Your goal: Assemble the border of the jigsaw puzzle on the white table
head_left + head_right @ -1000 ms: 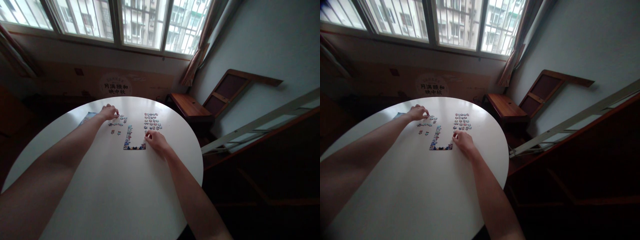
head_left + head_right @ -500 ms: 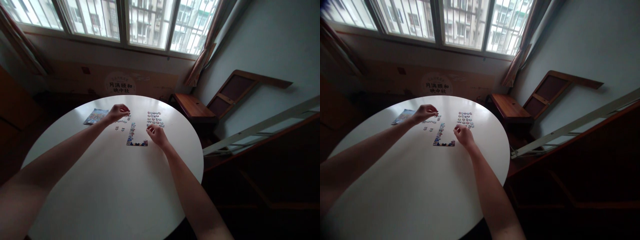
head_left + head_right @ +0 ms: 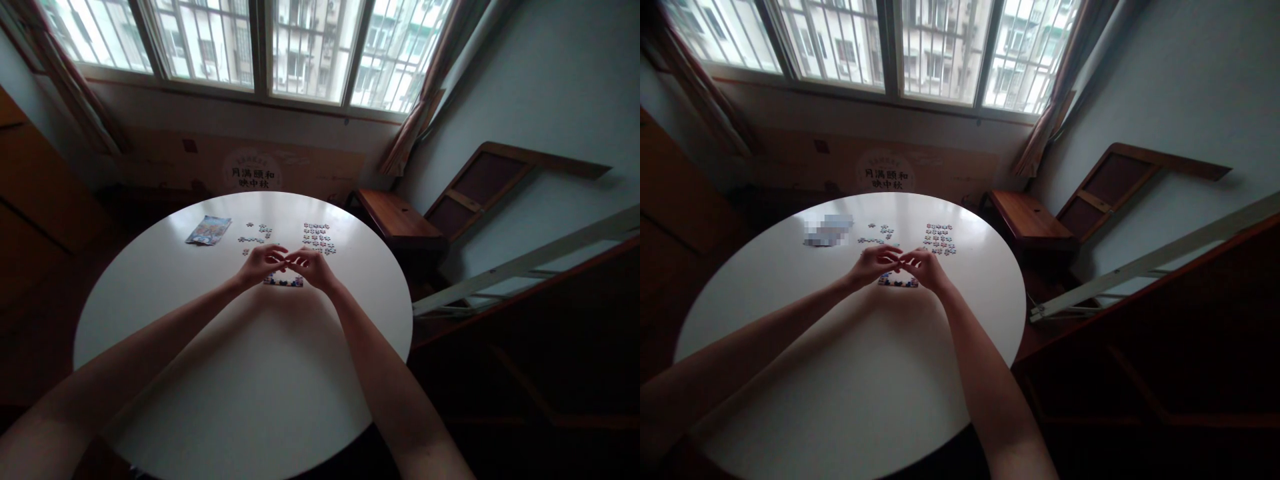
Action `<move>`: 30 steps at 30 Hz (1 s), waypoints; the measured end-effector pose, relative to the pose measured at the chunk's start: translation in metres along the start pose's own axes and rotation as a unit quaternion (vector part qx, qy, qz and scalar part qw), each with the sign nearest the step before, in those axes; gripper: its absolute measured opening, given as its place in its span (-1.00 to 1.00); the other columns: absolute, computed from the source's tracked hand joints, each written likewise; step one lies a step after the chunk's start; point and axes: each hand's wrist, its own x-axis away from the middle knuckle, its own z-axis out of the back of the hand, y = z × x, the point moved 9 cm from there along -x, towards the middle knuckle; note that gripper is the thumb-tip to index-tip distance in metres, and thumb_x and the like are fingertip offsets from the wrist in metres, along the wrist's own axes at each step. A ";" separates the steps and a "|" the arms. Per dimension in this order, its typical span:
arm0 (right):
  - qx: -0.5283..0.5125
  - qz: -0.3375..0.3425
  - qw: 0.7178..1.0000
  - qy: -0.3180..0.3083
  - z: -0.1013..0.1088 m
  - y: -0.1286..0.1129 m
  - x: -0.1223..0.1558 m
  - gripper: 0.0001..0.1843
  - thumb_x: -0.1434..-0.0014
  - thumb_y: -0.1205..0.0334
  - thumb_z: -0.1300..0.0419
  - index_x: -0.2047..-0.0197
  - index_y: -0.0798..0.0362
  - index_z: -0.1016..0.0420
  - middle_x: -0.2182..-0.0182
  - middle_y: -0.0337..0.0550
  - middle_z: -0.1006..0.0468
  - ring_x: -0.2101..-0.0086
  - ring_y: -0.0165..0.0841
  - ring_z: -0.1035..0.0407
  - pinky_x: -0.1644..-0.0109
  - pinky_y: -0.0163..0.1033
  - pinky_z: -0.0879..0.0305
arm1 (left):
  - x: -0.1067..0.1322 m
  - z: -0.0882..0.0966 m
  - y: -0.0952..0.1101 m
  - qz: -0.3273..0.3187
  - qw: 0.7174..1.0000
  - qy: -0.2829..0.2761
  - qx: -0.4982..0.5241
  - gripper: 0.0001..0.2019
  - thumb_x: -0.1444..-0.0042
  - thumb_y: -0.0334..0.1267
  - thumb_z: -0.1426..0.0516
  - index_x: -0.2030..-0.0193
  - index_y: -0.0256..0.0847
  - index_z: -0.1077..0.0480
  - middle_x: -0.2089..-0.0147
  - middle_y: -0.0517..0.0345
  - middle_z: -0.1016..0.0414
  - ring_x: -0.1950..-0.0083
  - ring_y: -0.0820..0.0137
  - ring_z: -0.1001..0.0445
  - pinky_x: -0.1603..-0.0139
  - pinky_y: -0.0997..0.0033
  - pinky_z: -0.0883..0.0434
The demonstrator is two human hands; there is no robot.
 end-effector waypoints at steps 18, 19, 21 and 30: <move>0.049 -0.148 0.986 -0.065 0.017 0.035 0.009 -0.90 -0.01 0.42 -0.24 0.36 0.16 -0.58 0.42 -0.10 -0.60 0.39 -0.41 -0.46 0.28 -0.34 -0.35 | 0.060 -0.054 0.030 -0.230 0.879 -0.081 -0.410 -0.72 -0.21 -0.22 -0.12 -0.06 -0.01 -0.45 -0.04 0.07 -0.47 -0.10 0.23 -0.36 -0.15 0.06 -0.25; 0.058 -0.150 0.985 -0.070 0.018 0.035 0.011 -0.88 -0.01 0.44 -0.22 0.35 0.16 -0.59 0.42 -0.10 -0.61 0.39 -0.41 -0.46 0.29 -0.35 -0.35 | 0.061 -0.055 0.030 -0.226 0.876 -0.084 -0.417 -0.71 -0.22 -0.20 -0.11 -0.08 0.00 -0.44 -0.07 0.08 -0.46 -0.12 0.22 -0.34 -0.16 0.06 -0.23; 0.071 -0.159 0.982 -0.077 0.018 0.037 0.013 -0.84 0.00 0.47 -0.20 0.34 0.15 -0.60 0.42 -0.11 -0.61 0.39 -0.42 -0.46 0.31 -0.37 -0.33 | 0.060 -0.056 0.030 -0.210 0.875 -0.087 -0.427 -0.69 -0.23 -0.18 -0.11 -0.11 0.00 -0.43 -0.09 0.08 -0.45 -0.15 0.21 -0.31 -0.17 0.05 -0.20; 0.092 -0.167 0.977 -0.099 0.011 0.039 0.015 -0.83 -0.02 0.45 -0.20 0.33 0.15 -0.62 0.41 -0.10 -0.61 0.40 -0.41 -0.44 0.32 -0.37 -0.31 | 0.057 -0.056 0.022 -0.181 0.879 -0.106 -0.428 -0.67 -0.24 -0.15 -0.10 -0.13 0.02 -0.43 -0.10 0.08 -0.45 -0.18 0.17 -0.26 -0.19 0.02 -0.18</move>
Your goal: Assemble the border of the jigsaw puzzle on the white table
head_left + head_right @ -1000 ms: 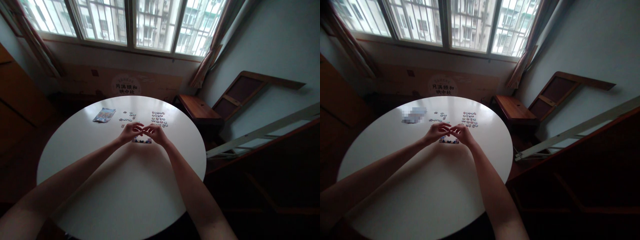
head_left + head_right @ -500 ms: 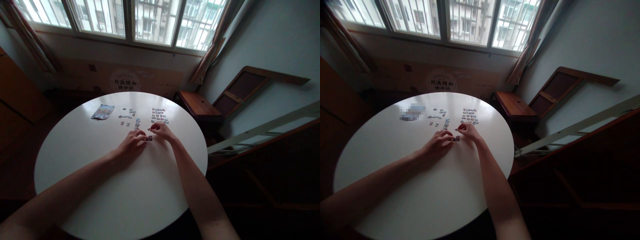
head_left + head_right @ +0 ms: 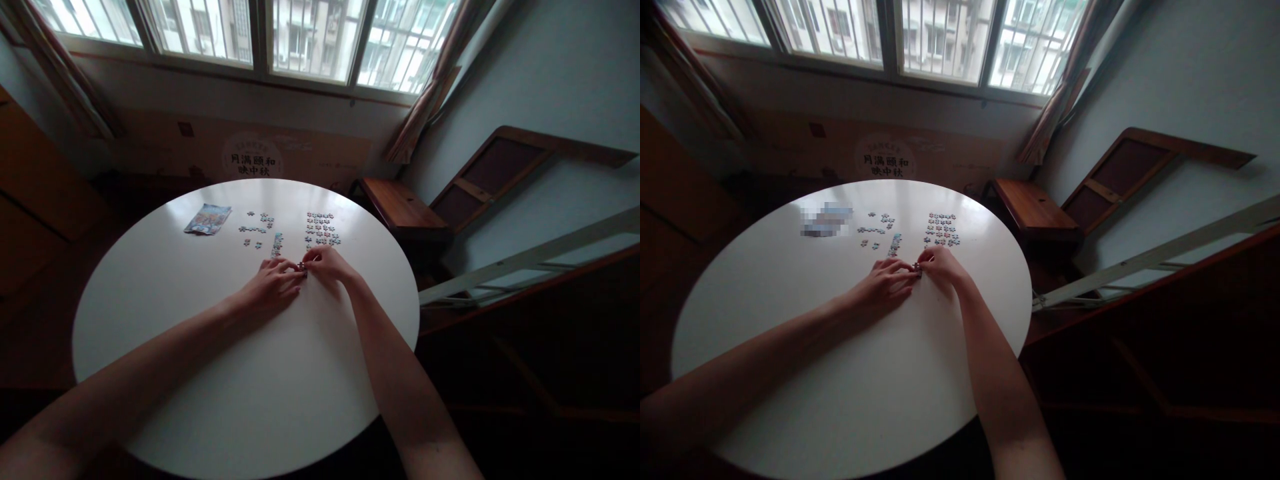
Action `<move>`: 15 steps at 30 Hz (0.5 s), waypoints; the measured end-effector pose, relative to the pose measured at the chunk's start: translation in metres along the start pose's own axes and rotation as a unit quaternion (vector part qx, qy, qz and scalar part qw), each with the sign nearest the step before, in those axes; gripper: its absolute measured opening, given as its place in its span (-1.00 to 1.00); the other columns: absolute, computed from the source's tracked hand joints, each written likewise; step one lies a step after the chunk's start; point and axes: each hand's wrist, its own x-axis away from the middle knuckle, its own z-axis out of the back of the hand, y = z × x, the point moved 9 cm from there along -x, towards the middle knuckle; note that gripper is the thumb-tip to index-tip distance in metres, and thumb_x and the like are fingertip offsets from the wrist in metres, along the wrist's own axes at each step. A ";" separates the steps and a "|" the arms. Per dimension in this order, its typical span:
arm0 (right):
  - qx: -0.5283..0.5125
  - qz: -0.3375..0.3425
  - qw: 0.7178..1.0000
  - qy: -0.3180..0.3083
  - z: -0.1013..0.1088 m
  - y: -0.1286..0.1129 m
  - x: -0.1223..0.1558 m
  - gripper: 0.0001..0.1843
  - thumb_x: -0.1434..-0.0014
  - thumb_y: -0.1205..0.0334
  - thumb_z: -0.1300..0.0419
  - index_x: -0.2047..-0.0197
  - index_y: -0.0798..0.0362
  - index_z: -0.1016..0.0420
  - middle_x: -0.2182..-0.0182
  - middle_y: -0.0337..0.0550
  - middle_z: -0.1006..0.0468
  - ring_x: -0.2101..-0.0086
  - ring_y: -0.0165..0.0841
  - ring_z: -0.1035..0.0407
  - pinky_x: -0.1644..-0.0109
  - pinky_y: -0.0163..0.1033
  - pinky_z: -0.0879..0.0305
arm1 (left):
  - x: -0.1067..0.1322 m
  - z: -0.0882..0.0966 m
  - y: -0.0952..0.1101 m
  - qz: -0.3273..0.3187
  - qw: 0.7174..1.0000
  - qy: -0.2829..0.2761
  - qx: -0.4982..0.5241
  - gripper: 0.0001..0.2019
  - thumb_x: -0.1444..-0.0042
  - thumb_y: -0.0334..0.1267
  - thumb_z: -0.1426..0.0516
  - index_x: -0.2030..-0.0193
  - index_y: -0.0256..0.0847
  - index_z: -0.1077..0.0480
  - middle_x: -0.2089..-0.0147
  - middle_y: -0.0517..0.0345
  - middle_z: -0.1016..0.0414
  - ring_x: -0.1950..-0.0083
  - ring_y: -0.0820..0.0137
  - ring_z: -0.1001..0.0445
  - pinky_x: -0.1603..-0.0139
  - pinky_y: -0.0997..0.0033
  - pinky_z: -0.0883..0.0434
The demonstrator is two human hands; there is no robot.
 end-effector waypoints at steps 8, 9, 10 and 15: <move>0.039 -0.001 0.999 0.004 -0.001 -0.005 0.000 -0.86 -0.06 0.41 -0.22 0.32 0.15 -0.63 0.44 -0.10 -0.60 0.42 -0.43 -0.41 0.32 -0.37 -0.26 | 0.000 -0.002 -0.003 -0.002 1.000 0.000 0.008 -0.65 -0.23 -0.13 -0.10 -0.15 0.02 -0.41 -0.11 0.08 -0.44 -0.21 0.15 -0.21 -0.21 0.01 -0.17; 0.042 -0.002 0.999 0.007 -0.001 -0.004 0.000 -0.86 -0.06 0.41 -0.23 0.32 0.16 -0.63 0.44 -0.10 -0.60 0.42 -0.43 -0.41 0.33 -0.37 -0.26 | 0.000 -0.002 -0.003 -0.001 1.000 -0.001 0.006 -0.65 -0.23 -0.13 -0.10 -0.15 0.02 -0.41 -0.11 0.08 -0.44 -0.20 0.15 -0.22 -0.21 0.01 -0.17; 0.044 -0.003 0.999 0.009 -0.001 -0.004 0.000 -0.86 -0.06 0.40 -0.23 0.31 0.17 -0.62 0.43 -0.09 -0.60 0.42 -0.42 -0.41 0.34 -0.37 -0.26 | 0.000 -0.002 -0.003 0.000 1.000 -0.002 0.005 -0.65 -0.23 -0.13 -0.10 -0.14 0.01 -0.41 -0.11 0.08 -0.44 -0.20 0.15 -0.22 -0.20 0.01 -0.17; 0.050 -0.006 0.999 0.008 -0.001 -0.003 -0.001 -0.89 -0.04 0.41 -0.25 0.34 0.16 -0.62 0.43 -0.10 -0.60 0.40 -0.41 -0.42 0.32 -0.36 -0.27 | 0.000 0.000 -0.001 0.006 1.000 -0.001 0.009 -0.66 -0.22 -0.14 -0.11 -0.13 0.00 -0.42 -0.10 0.07 -0.45 -0.20 0.15 -0.23 -0.21 0.01 -0.17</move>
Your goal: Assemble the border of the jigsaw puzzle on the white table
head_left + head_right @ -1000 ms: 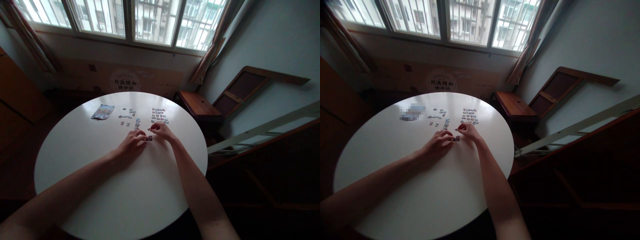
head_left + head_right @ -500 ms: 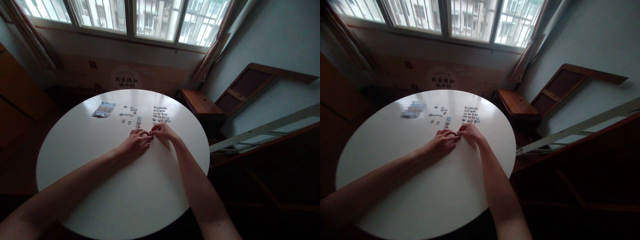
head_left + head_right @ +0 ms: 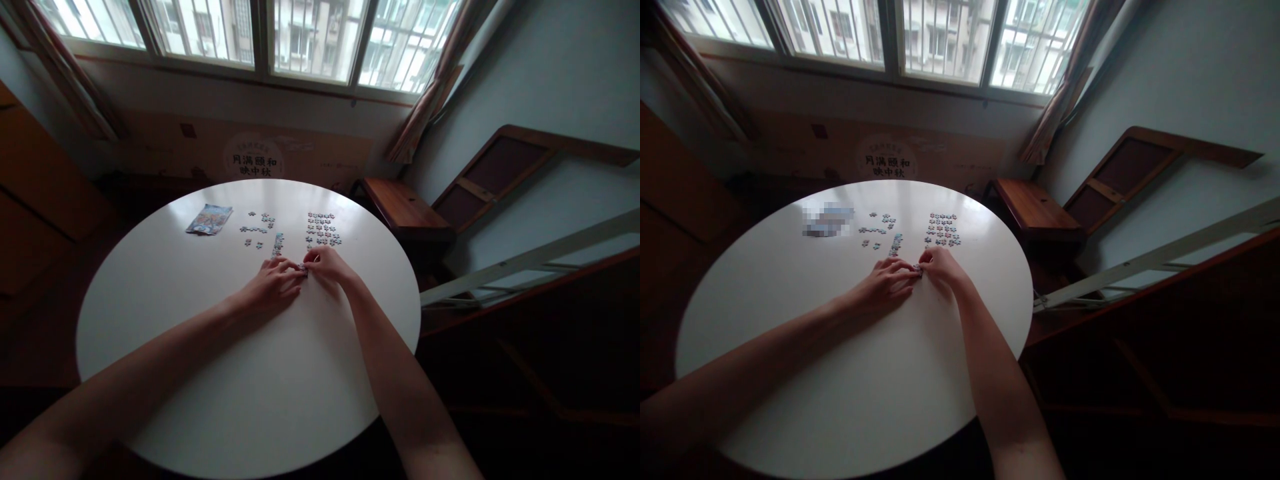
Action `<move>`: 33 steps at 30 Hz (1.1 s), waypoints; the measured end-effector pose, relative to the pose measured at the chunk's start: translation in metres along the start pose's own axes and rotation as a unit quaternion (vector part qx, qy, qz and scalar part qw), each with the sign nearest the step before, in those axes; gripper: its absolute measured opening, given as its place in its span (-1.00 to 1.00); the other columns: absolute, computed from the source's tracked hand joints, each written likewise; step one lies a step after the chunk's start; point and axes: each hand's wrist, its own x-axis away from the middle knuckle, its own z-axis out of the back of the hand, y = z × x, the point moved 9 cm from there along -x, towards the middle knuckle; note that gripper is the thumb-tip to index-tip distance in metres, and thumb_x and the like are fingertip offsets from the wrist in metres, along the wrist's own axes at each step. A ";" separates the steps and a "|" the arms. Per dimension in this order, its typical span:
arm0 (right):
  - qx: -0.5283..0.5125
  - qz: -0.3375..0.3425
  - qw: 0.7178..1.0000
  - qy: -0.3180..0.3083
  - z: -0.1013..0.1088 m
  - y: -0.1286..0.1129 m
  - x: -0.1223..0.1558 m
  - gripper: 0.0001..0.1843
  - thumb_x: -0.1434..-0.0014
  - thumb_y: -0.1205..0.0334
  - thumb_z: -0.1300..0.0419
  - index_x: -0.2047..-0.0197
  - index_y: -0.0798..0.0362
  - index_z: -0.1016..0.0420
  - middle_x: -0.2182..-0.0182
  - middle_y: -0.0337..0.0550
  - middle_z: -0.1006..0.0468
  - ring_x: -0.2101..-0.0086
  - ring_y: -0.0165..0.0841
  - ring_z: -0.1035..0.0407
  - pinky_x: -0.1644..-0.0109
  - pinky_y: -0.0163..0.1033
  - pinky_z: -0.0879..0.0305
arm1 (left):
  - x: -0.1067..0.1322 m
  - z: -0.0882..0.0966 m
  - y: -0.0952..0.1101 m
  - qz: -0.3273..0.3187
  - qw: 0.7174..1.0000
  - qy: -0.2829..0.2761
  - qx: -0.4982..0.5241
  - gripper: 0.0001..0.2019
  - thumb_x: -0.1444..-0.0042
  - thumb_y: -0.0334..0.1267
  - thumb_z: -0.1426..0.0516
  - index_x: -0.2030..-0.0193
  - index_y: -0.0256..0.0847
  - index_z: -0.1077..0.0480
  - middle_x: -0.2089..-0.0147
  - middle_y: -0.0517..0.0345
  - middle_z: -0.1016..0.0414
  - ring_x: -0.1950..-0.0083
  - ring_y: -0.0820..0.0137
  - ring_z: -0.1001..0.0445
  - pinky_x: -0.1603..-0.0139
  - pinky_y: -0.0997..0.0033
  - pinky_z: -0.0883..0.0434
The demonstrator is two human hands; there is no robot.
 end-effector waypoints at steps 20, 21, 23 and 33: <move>0.116 -0.038 0.990 0.075 0.017 0.007 0.006 -0.76 -0.17 0.17 -0.17 0.43 0.12 -0.56 0.46 -0.10 -0.58 0.43 -0.38 -0.39 0.32 -0.33 -0.18 | -0.001 0.013 -0.006 0.022 0.997 0.068 0.016 -0.72 -0.16 -0.22 -0.15 -0.01 -0.09 -0.48 0.06 0.04 -0.49 -0.02 0.25 -0.37 -0.09 0.15 -0.29; 0.118 -0.036 0.990 0.074 0.017 0.007 0.006 -0.76 -0.17 0.16 -0.17 0.42 0.11 -0.55 0.45 -0.11 -0.58 0.42 -0.38 -0.39 0.32 -0.33 -0.17 | -0.001 0.015 -0.009 0.037 0.996 0.074 0.020 -0.74 -0.17 -0.24 -0.13 0.01 -0.12 -0.49 0.14 0.05 -0.50 0.06 0.28 -0.40 -0.04 0.20 -0.32; 0.122 -0.037 0.989 0.072 0.016 0.007 0.006 -0.76 -0.17 0.15 -0.17 0.41 0.10 -0.55 0.43 -0.10 -0.58 0.42 -0.37 -0.40 0.33 -0.33 -0.16 | -0.002 0.017 -0.019 0.090 0.994 0.064 0.021 -0.74 -0.20 -0.23 -0.08 0.03 -0.17 -0.50 0.33 0.10 -0.50 0.26 0.35 -0.43 0.13 0.32 -0.36; 0.141 -0.050 0.986 0.072 0.015 0.008 0.006 -0.75 -0.20 0.12 -0.15 0.39 0.07 -0.55 0.39 -0.10 -0.60 0.41 -0.37 -0.39 0.35 -0.33 -0.14 | 0.007 0.022 -0.063 0.253 0.966 0.020 -0.054 -0.60 -0.22 -0.09 -0.03 -0.12 -0.13 -0.45 0.42 0.12 -0.55 0.40 0.35 -0.50 0.34 0.45 -0.31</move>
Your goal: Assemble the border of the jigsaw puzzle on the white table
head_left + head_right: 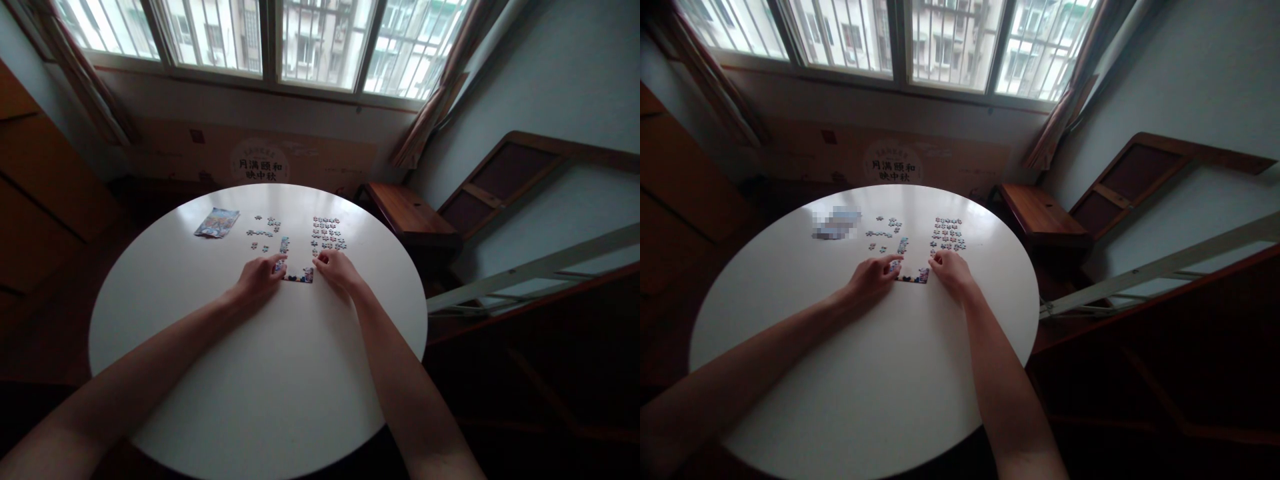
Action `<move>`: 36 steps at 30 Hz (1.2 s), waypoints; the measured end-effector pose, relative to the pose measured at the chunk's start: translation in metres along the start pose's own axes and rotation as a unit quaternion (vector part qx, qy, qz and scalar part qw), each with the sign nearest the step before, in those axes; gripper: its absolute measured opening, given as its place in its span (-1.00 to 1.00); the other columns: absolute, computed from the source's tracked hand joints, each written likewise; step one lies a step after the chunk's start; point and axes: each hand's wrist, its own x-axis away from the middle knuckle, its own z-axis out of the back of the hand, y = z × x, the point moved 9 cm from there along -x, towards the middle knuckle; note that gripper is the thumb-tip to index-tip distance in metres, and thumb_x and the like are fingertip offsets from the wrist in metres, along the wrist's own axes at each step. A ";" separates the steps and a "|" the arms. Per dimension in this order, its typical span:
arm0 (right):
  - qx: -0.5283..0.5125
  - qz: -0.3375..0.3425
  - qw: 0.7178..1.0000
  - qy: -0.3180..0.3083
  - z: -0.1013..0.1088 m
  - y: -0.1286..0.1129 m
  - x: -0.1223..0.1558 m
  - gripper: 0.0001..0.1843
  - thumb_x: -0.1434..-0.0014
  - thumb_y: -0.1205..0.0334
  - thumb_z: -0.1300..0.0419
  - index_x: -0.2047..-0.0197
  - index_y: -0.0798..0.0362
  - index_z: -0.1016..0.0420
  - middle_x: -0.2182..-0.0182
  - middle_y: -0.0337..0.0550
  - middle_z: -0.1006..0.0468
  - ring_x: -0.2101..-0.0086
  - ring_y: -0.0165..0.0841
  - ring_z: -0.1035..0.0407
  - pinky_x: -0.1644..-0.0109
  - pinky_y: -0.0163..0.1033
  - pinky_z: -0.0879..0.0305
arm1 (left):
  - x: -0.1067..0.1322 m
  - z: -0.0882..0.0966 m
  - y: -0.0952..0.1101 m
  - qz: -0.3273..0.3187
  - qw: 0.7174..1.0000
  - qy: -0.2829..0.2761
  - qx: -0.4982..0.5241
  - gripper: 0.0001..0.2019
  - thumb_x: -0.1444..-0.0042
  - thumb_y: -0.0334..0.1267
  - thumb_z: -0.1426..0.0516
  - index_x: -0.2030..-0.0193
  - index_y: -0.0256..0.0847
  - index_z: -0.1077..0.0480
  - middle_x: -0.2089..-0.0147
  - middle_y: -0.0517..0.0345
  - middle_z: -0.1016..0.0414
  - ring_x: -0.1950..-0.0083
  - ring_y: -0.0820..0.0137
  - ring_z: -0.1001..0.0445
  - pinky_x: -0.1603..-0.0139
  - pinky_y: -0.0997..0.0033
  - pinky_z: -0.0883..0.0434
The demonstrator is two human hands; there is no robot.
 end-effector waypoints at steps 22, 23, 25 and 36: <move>0.008 -0.006 1.000 -0.002 0.001 -0.002 0.001 -0.76 -0.20 0.11 -0.15 0.38 0.05 -0.54 0.38 -0.10 -0.60 0.40 -0.35 -0.39 0.36 -0.31 -0.12 | 0.002 -0.007 0.005 -0.036 0.998 -0.012 -0.052 -0.65 -0.24 -0.09 0.00 -0.05 -0.07 -0.49 0.19 0.02 -0.63 0.22 0.23 -0.58 0.25 0.38 -0.37; 0.007 -0.006 1.000 -0.002 0.002 -0.002 0.001 -0.76 -0.20 0.11 -0.15 0.38 0.05 -0.54 0.37 -0.10 -0.60 0.40 -0.35 -0.39 0.36 -0.31 -0.12 | 0.002 -0.007 0.004 -0.036 0.998 -0.014 -0.054 -0.65 -0.24 -0.09 0.00 -0.05 -0.07 -0.49 0.19 0.03 -0.63 0.22 0.24 -0.58 0.26 0.38 -0.37; 0.003 -0.006 1.000 -0.003 0.002 -0.002 0.002 -0.76 -0.20 0.11 -0.15 0.38 0.05 -0.54 0.37 -0.10 -0.60 0.39 -0.35 -0.39 0.35 -0.31 -0.12 | 0.002 -0.007 0.004 -0.034 0.998 -0.017 -0.056 -0.64 -0.24 -0.08 0.00 -0.06 -0.06 -0.48 0.20 0.03 -0.63 0.23 0.24 -0.58 0.26 0.38 -0.36; 0.012 -0.015 1.000 -0.012 0.003 -0.004 0.003 -0.76 -0.21 0.12 -0.14 0.35 0.06 -0.55 0.36 -0.11 -0.60 0.39 -0.37 -0.39 0.32 -0.32 -0.15 | 0.002 -0.006 0.004 -0.024 0.998 -0.026 -0.053 -0.64 -0.23 -0.08 -0.01 -0.05 -0.06 -0.49 0.21 0.03 -0.62 0.22 0.24 -0.57 0.23 0.38 -0.37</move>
